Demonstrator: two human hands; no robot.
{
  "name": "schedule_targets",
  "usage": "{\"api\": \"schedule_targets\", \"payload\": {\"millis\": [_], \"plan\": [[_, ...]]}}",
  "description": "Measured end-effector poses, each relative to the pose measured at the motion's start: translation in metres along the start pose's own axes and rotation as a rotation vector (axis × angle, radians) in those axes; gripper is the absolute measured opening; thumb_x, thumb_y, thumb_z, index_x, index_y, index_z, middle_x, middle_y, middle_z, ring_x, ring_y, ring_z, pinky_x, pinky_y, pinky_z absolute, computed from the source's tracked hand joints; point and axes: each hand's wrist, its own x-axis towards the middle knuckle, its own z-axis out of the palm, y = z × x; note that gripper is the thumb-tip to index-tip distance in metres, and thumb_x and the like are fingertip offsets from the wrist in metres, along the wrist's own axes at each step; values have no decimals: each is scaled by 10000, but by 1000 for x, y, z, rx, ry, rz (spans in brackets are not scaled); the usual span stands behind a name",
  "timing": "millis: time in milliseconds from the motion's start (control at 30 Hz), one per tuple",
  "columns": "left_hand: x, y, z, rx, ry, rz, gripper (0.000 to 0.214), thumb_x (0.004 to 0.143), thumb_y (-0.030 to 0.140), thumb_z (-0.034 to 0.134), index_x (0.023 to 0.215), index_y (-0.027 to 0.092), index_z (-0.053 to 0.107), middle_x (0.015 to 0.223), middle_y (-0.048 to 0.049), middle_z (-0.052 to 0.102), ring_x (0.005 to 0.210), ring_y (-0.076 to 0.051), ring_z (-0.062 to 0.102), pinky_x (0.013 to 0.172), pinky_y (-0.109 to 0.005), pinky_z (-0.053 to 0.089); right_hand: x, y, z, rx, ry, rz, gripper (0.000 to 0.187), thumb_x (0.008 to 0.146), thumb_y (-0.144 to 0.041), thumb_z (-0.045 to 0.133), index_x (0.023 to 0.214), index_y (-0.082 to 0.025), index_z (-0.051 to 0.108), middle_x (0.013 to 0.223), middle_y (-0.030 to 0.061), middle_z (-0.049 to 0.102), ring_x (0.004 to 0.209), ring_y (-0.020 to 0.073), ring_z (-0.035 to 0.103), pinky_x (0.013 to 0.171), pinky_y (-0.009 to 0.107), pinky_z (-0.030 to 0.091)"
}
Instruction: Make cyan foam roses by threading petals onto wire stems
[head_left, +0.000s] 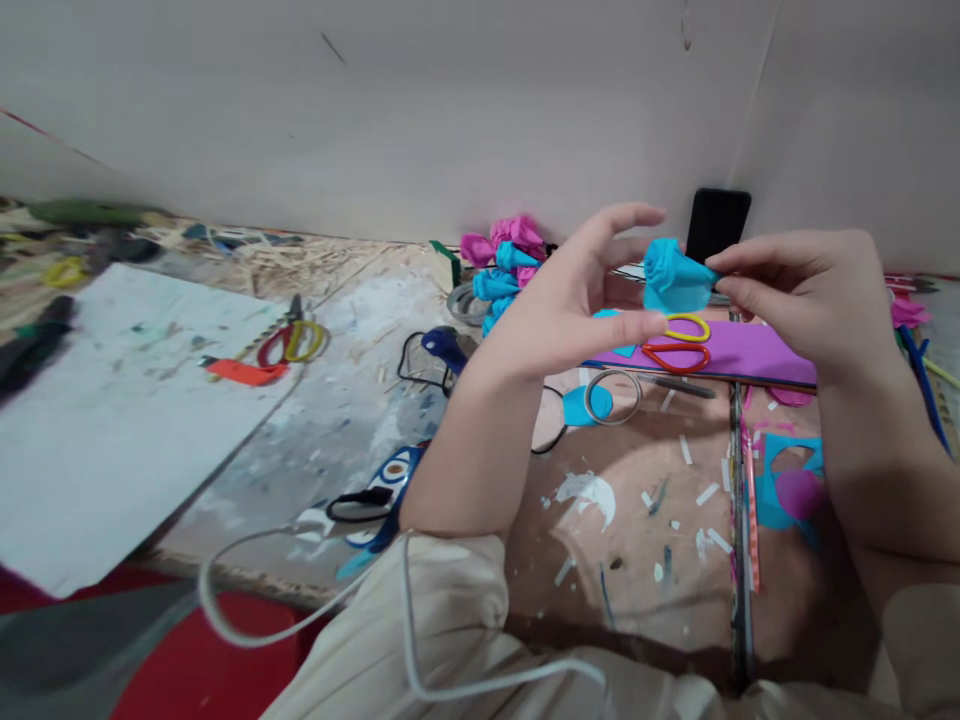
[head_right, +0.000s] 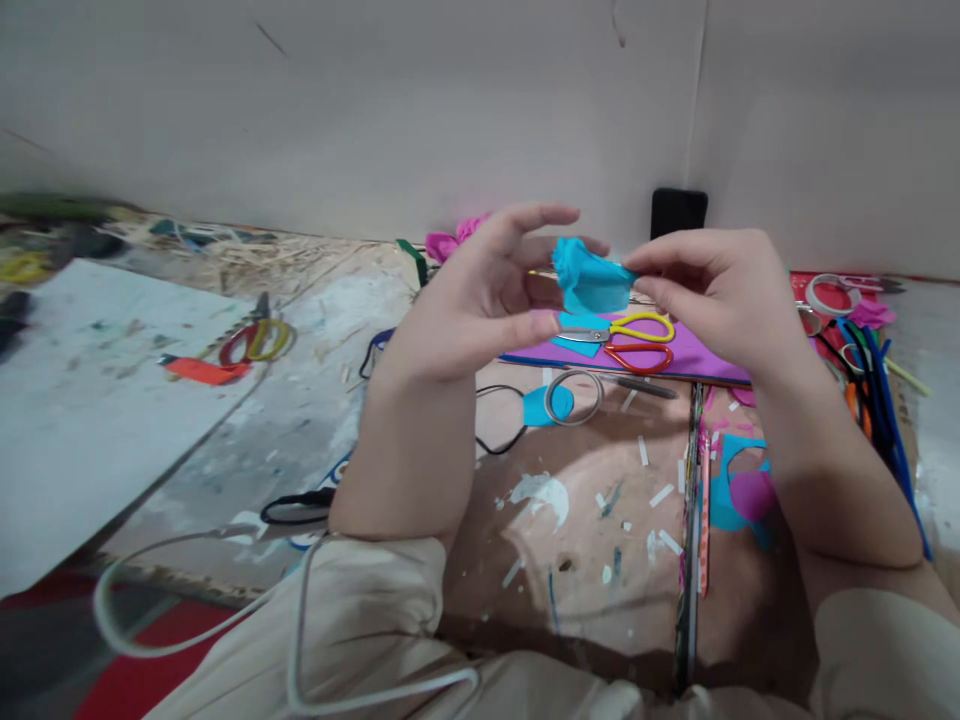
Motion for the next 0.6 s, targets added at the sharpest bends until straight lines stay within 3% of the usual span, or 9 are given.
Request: {"api": "schedule_targets", "payload": {"millis": [100, 233, 300, 467, 600], "plan": [[2, -5, 0, 229, 91, 120, 983, 908, 662, 845, 1698, 345, 354, 1655, -193, 579, 1325, -336, 759, 1056, -472, 682, 2, -1, -1, 151, -51, 75, 131, 865, -150, 842, 950, -235, 896, 812, 18, 823, 694, 175, 755, 694, 332, 683], [9, -10, 8, 537, 307, 365, 757, 994, 383, 786, 1661, 378, 428, 1609, -167, 623, 1442, -341, 678, 1141, -513, 615, 4, -4, -3, 194, -119, 134, 135, 877, -144, 844, 968, -235, 886, 760, 17, 799, 611, 158, 704, 614, 322, 652], [11, -13, 12, 615, 342, 440, 613, 1015, 293, 716, 1590, 363, 514, 1536, -155, 688, 1426, -324, 689, 1098, -495, 624, 3, -6, -3, 191, -132, 148, 110, 882, -163, 854, 967, -228, 880, 743, 16, 785, 610, 164, 709, 611, 333, 660], [6, -19, 16, 642, 243, 330, 268, 1096, 392, 589, 1347, 372, 680, 1359, -68, 775, 1339, -294, 739, 1104, -538, 609, 2, -9, -1, 168, -165, 138, 87, 878, -231, 886, 966, -231, 886, 772, 30, 797, 686, 190, 760, 653, 345, 688], [5, -18, 18, 605, 191, 291, 257, 1118, 480, 546, 1221, 333, 730, 1223, -65, 805, 1260, -264, 757, 1082, -487, 604, 2, -9, -1, 160, -198, 173, 73, 866, -242, 887, 937, -226, 885, 763, 22, 804, 665, 175, 755, 635, 315, 682]]}}
